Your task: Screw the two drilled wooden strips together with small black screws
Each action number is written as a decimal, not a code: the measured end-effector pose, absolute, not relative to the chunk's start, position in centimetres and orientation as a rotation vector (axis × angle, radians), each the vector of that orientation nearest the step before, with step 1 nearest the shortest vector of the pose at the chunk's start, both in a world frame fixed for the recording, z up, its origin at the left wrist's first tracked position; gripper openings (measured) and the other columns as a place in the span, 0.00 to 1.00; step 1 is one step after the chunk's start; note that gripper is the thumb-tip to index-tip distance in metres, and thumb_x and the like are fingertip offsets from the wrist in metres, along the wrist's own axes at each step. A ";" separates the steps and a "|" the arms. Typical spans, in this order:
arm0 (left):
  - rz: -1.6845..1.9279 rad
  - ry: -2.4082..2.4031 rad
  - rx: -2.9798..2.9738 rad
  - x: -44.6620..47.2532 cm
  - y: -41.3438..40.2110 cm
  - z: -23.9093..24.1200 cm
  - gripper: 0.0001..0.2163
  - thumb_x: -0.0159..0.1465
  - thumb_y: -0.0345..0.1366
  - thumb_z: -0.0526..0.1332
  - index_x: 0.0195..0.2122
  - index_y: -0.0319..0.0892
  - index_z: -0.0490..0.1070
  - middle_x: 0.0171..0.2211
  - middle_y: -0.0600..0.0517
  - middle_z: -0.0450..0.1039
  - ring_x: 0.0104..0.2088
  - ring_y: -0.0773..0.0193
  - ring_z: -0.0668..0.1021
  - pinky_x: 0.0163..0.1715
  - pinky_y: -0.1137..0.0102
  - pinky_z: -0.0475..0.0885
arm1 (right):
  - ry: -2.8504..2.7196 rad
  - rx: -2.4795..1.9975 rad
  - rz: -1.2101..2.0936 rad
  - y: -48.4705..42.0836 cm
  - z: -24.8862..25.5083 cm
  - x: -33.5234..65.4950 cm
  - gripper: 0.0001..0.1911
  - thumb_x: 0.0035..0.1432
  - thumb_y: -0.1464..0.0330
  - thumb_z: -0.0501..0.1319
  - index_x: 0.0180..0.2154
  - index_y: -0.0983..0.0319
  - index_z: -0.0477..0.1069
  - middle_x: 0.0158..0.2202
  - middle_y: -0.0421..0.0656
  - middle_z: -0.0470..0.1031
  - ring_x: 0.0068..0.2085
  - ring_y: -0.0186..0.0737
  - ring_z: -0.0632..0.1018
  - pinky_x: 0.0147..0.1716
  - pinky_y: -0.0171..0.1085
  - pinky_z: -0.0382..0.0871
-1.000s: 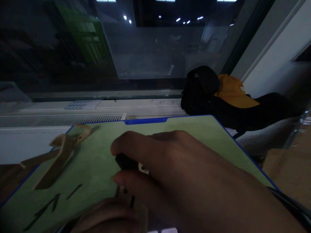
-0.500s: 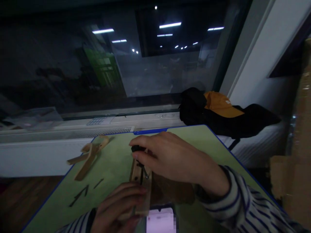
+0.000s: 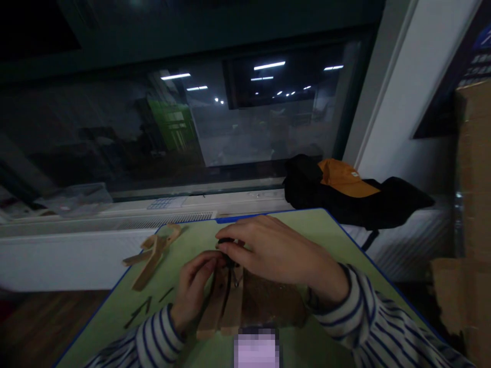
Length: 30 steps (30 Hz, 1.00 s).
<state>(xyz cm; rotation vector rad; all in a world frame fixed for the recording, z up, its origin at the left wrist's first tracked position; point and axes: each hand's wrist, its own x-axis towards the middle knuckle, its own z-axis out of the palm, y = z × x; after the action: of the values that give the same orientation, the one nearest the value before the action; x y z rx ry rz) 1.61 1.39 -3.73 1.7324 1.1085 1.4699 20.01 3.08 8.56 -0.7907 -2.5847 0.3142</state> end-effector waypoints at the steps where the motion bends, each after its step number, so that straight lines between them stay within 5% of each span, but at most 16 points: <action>1: 1.467 1.083 1.735 1.8 1.4 -3.9 0.09 0.62 0.31 0.54 0.35 0.39 0.74 0.32 0.51 0.77 0.35 0.63 0.77 0.36 0.72 0.71 | -2.589 -0.796 0.316 3.0 8.6 20.1 0.12 0.62 0.67 0.52 0.45 0.58 0.71 0.40 0.40 0.76 0.41 0.38 0.75 0.40 0.36 0.64; 10: 1.389 0.936 1.724 2.4 1.1 -2.9 0.10 0.60 0.31 0.57 0.41 0.39 0.74 0.38 0.48 0.77 0.39 0.61 0.77 0.41 0.69 0.71 | -2.587 -0.758 0.290 3.2 8.6 20.8 0.13 0.60 0.66 0.54 0.46 0.60 0.71 0.42 0.42 0.76 0.43 0.38 0.75 0.42 0.36 0.65; 18: 1.306 0.903 1.778 1.6 2.3 1.2 0.07 0.59 0.33 0.58 0.30 0.38 0.74 0.28 0.50 0.77 0.31 0.63 0.76 0.34 0.70 0.71 | -2.627 -0.716 0.290 3.1 9.2 21.0 0.14 0.60 0.66 0.55 0.47 0.58 0.70 0.42 0.43 0.74 0.43 0.39 0.73 0.43 0.39 0.65; 30: 1.106 0.936 1.881 1.8 2.5 1.5 0.06 0.53 0.31 0.67 0.31 0.37 0.74 0.24 0.56 0.71 0.26 0.69 0.72 0.28 0.75 0.68 | -2.604 -0.760 0.181 3.1 9.1 20.8 0.13 0.60 0.64 0.56 0.43 0.62 0.72 0.39 0.44 0.73 0.40 0.38 0.73 0.40 0.38 0.65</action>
<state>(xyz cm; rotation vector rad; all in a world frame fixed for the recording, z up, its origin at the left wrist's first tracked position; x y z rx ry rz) 1.76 2.49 1.52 1.8808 0.9364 1.1057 20.81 3.05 9.12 -0.7601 -2.6038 0.1806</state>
